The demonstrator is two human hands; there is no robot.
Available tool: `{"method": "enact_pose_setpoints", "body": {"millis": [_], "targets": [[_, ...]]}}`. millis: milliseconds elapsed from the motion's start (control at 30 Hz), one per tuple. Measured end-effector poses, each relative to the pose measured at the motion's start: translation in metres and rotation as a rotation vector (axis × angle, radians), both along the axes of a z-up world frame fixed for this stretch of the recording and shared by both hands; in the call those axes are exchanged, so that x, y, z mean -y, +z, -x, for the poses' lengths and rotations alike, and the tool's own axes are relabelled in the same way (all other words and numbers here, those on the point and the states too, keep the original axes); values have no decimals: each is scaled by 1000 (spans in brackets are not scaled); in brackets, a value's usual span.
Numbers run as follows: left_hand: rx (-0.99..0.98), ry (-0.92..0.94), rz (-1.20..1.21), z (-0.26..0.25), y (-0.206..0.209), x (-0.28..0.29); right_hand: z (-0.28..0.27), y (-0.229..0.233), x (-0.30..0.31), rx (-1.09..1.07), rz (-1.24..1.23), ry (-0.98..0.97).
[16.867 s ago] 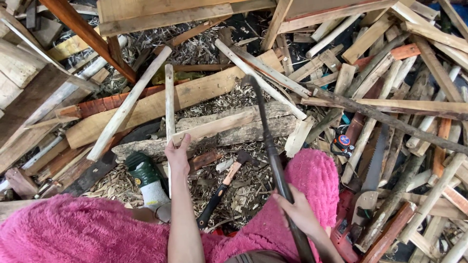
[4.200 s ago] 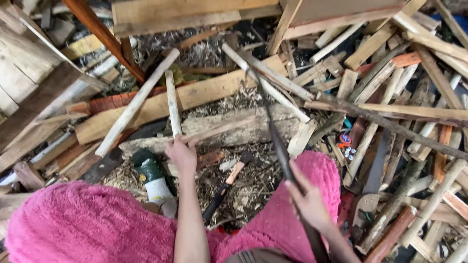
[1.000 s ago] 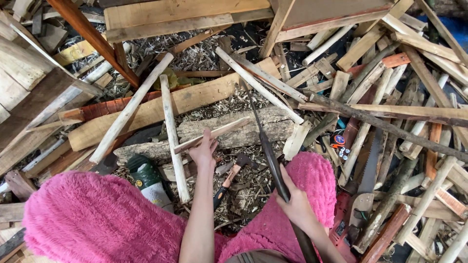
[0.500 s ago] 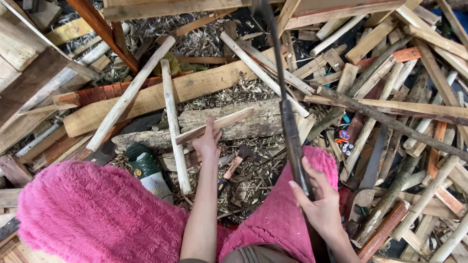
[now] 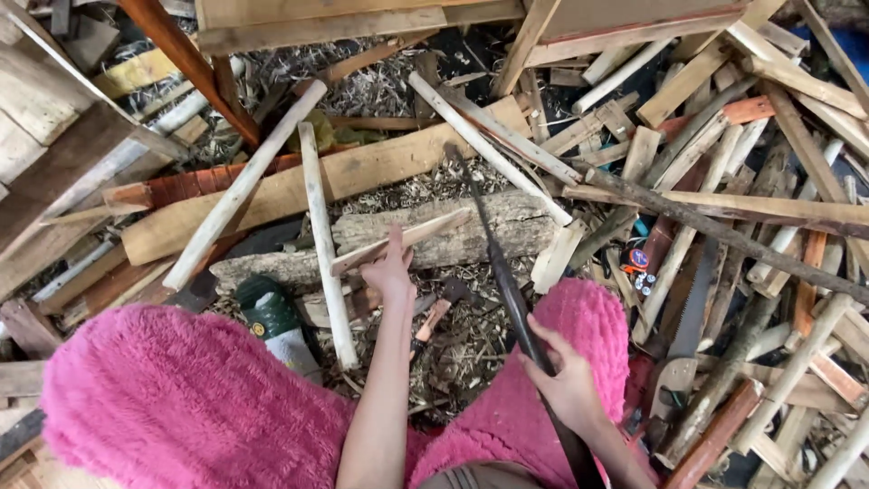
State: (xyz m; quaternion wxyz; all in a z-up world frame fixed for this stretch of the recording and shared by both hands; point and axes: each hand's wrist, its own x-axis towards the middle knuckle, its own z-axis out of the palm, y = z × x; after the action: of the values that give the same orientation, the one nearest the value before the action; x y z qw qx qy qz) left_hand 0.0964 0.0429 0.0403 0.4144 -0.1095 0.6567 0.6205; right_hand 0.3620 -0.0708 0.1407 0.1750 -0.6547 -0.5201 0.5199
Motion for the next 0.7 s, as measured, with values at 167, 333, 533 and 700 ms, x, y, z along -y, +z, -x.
{"method": "enact_pose_setpoints", "body": {"millis": [167, 333, 533, 700], "targets": [[-77, -69, 33, -5, 24, 2, 1, 35, 7, -124, -394, -17], [-138, -106, 69, -5, 17, 0, -7, 2, 0, -101, -608, 61], [-292, -135, 40, -20, 36, -6, -15, -46, -3, -133, -27, -21], [-173, -43, -17, -15, 28, 6, -3, -16, 13, -132, -116, -52]]}}
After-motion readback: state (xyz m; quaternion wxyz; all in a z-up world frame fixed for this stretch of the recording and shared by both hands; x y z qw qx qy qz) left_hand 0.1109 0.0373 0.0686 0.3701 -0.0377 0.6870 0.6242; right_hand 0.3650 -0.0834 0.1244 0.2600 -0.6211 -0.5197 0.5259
